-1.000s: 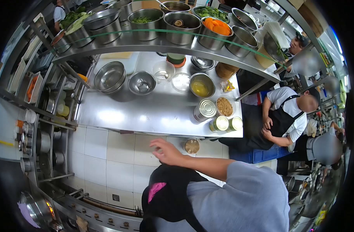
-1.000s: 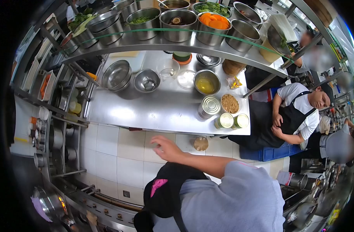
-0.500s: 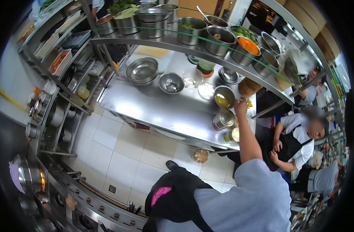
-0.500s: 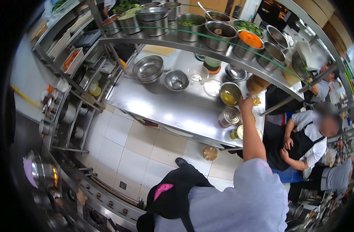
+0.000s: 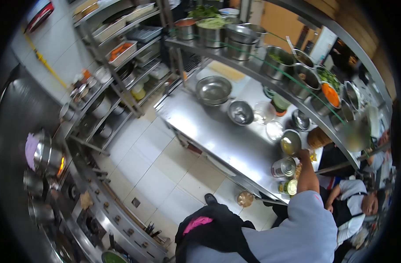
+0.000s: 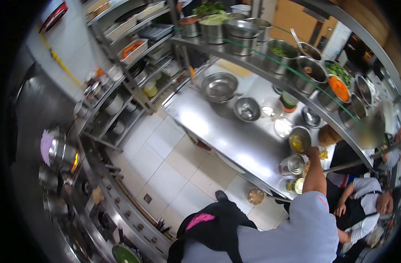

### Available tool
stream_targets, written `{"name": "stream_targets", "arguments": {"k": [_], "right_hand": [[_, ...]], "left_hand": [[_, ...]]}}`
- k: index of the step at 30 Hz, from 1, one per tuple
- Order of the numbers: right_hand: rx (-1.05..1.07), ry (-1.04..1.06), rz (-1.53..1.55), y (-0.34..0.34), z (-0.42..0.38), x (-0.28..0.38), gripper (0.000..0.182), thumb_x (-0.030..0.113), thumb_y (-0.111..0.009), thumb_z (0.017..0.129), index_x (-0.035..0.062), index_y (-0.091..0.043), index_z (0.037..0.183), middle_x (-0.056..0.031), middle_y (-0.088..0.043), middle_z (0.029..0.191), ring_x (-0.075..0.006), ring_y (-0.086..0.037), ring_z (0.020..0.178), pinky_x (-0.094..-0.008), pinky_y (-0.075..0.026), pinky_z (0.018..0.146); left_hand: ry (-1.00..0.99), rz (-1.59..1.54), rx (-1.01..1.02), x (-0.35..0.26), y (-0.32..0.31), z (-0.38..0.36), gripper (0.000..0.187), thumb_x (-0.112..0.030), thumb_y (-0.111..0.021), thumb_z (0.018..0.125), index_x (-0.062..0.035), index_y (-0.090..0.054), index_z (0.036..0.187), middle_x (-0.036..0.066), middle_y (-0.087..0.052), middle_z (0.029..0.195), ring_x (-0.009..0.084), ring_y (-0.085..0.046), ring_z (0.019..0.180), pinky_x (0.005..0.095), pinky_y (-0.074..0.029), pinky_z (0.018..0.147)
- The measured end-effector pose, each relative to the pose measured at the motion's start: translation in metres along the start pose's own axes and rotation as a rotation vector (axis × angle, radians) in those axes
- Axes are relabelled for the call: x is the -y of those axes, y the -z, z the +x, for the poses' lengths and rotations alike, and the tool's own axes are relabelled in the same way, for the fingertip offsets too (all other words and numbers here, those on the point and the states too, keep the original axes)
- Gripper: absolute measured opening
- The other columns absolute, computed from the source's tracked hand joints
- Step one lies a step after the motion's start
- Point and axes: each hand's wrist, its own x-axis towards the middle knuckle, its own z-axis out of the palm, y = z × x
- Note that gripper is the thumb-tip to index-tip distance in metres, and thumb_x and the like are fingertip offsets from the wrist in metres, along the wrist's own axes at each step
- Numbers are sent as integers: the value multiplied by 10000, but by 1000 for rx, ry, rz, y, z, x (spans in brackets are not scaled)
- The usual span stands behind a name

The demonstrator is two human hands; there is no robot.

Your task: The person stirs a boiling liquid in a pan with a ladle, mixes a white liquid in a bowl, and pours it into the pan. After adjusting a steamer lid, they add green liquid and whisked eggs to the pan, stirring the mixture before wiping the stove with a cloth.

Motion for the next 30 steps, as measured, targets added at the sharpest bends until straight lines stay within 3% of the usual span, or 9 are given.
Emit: {"name": "stream_targets", "arguments": {"k": [4, 8, 12, 15, 17, 20, 23, 26, 30], "right_hand": [[-248, 383, -540, 28, -36, 21, 70, 159, -766, 691, 108, -726, 716, -81, -713, 714, -247, -702, 639, -398, -534, 576], [-97, 250, -462, 59, -64, 38, 144, 179, -759, 714, 111, -758, 841, -117, -740, 808, -279, -739, 792, -436, -570, 700], [-620, 476, -746, 50, -58, 18, 166, 248, -719, 802, 115, -723, 901, -89, -696, 742, -277, -678, 691, -434, -527, 665], [-543, 540, -384, 79, -49, 15, 189, 247, -705, 817, 106, -703, 944, -91, -683, 776, -269, -661, 714, -424, -519, 670], [-397, 524, -108, 103, -50, 30, 206, 245, -695, 826, 100, -690, 972, -92, -675, 798, -263, -650, 730, -417, -513, 674], [-113, 327, 457, 123, -36, 42, 231, 244, -680, 841, 91, -669, 1015, -93, -663, 832, -255, -633, 753, -407, -504, 680], [76, 139, 873, 152, -49, 73, 258, 242, -666, 856, 82, -649, 1058, -95, -651, 866, -246, -616, 776, -397, -496, 685], [154, 98, 1068, 178, -71, 111, 285, 240, -651, 871, 73, -629, 1100, -96, -638, 900, -238, -599, 799, -386, -487, 691], [251, 158, 1156, 187, -88, 173, 321, 237, -632, 891, 61, -602, 1157, -99, -622, 946, -226, -577, 830, -373, -476, 698]], "left_hand": [[57, -16, -67, 29, 35, -5, 197, -228, -541, 989, -122, -684, 904, -8, -526, 636, 92, -408, 474, 287, -306, 389], [109, -29, -124, 66, 72, 1, 202, -228, -542, 989, -128, -687, 889, -15, -519, 618, 85, -397, 454, 283, -295, 373], [106, -394, -65, 119, 177, 35, 209, -228, -543, 988, -134, -690, 873, -22, -512, 600, 78, -386, 435, 279, -284, 356], [244, 235, -68, 125, 186, 22, 369, -182, -579, 908, -76, -693, 1242, 132, -726, 1034, 211, -631, 794, 390, -499, 687], [-427, 975, -88, 187, 203, 49, 406, -86, -526, 905, -85, -653, 1290, 146, -669, 992, 256, -621, 742, 424, -538, 656], [244, 142, -90, 78, 168, -18, 465, -128, -550, 940, -119, -551, 1404, 108, -612, 779, 210, -595, 593, 378, -454, 417], [182, 357, -196, 52, 159, -58, 392, -169, -561, 951, -60, -576, 1327, 183, -689, 859, 305, -687, 623, 413, -544, 457], [32, 807, -169, 72, 157, -73, 574, -184, -617, 942, -117, -466, 1492, 270, -688, 1127, 456, -659, 1008, 541, -503, 880], [100, 857, -108, 67, 169, -114, 591, -174, -622, 935, -136, -458, 1502, 232, -700, 1077, 421, -675, 978, 529, -523, 833]]}}
